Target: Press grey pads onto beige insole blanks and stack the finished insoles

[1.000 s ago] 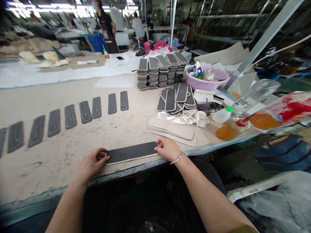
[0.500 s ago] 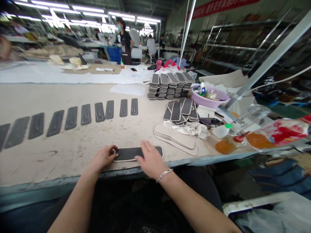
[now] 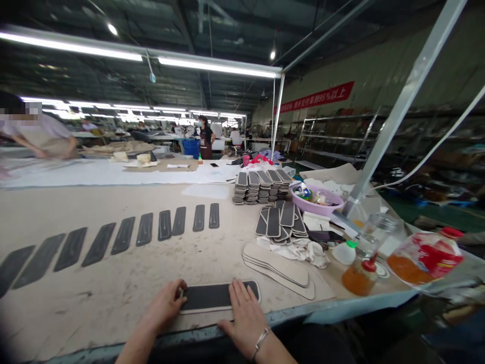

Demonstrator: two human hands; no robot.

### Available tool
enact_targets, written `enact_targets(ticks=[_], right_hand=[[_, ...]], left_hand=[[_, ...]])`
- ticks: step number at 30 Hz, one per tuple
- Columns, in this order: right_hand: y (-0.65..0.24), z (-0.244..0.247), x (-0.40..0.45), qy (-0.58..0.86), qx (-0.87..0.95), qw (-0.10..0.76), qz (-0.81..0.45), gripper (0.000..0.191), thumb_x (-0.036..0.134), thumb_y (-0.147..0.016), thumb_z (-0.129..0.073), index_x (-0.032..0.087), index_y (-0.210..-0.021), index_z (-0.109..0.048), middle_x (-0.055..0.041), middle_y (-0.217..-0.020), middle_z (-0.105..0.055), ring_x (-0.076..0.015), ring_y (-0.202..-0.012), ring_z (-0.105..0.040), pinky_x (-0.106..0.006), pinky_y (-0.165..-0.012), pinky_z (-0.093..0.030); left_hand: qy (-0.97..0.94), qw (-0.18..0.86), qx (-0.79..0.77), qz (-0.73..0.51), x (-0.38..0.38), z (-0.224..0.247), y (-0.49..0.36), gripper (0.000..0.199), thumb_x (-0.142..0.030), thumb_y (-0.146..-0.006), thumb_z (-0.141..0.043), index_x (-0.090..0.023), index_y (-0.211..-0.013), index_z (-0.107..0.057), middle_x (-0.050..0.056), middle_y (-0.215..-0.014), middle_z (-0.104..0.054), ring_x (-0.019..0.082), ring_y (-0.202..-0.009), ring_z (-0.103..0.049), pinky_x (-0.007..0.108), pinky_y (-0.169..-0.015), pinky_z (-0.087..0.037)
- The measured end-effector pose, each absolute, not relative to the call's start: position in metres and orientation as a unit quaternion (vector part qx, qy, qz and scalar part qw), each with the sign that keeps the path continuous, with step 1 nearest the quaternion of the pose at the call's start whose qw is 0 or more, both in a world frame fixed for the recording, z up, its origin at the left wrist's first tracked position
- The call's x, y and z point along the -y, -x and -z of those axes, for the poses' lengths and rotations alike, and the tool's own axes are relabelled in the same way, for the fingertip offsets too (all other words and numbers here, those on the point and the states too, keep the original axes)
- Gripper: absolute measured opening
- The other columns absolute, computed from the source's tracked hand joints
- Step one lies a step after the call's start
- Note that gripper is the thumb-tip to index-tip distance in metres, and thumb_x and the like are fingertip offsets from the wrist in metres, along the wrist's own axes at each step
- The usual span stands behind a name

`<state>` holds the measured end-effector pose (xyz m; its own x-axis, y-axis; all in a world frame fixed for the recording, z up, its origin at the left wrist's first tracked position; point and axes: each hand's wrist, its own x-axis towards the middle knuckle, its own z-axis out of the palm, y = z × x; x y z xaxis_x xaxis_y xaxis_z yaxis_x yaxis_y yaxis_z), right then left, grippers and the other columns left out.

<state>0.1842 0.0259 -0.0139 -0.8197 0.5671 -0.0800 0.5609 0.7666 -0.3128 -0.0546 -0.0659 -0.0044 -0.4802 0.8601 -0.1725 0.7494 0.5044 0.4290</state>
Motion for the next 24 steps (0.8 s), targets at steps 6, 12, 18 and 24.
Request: enact_targets(ticks=[6,12,18,24], right_hand=[[-0.223,0.017,-0.039,0.366,0.920,0.003,-0.139,0.080,0.062,-0.081,-0.031,0.011,-0.140,-0.015,-0.0070,-0.146,-0.003,-0.0252,-0.134,-0.004,-0.042,-0.110,-0.008],[-0.221,0.020,-0.037,0.365,0.918,0.024,-0.152,0.083,0.065,-0.080,-0.030,0.011,-0.141,-0.016,-0.0076,-0.146,-0.003,-0.0260,-0.134,-0.003,-0.043,-0.109,-0.005],[-0.222,0.027,-0.039,0.365,0.918,0.038,-0.147,0.073,0.054,-0.083,-0.033,0.010,-0.140,-0.019,-0.0075,-0.146,-0.006,-0.0252,-0.134,-0.005,-0.042,-0.109,-0.007],[-0.223,0.029,-0.038,0.364,0.924,0.033,-0.116,0.069,0.047,-0.084,-0.031,0.009,-0.140,-0.019,-0.0083,-0.146,-0.009,-0.0231,-0.134,-0.006,-0.041,-0.109,-0.007]], left_hand=[[-0.478,0.183,-0.847,-0.140,0.066,0.006,0.055,0.020,-0.020,-0.073,-0.048,-0.019,-0.093,-0.052,0.004,-0.090,-0.060,0.015,-0.085,-0.055,0.023,-0.075,-0.038],[-0.447,0.074,-0.887,-0.086,0.062,-0.009,0.026,0.038,-0.018,-0.082,-0.030,-0.010,-0.112,-0.051,0.016,-0.113,-0.056,0.024,-0.104,-0.052,0.033,-0.087,-0.036],[-0.641,0.082,-0.757,-0.099,0.026,-0.007,-0.073,0.062,-0.044,-0.085,-0.027,-0.013,-0.138,-0.027,0.009,-0.147,-0.017,0.025,-0.135,-0.011,0.040,-0.107,-0.015],[-0.673,0.090,-0.733,-0.043,0.031,0.013,-0.074,0.069,-0.054,-0.085,-0.019,-0.012,-0.139,-0.024,0.012,-0.146,-0.018,0.026,-0.134,-0.013,0.047,-0.107,-0.012]])
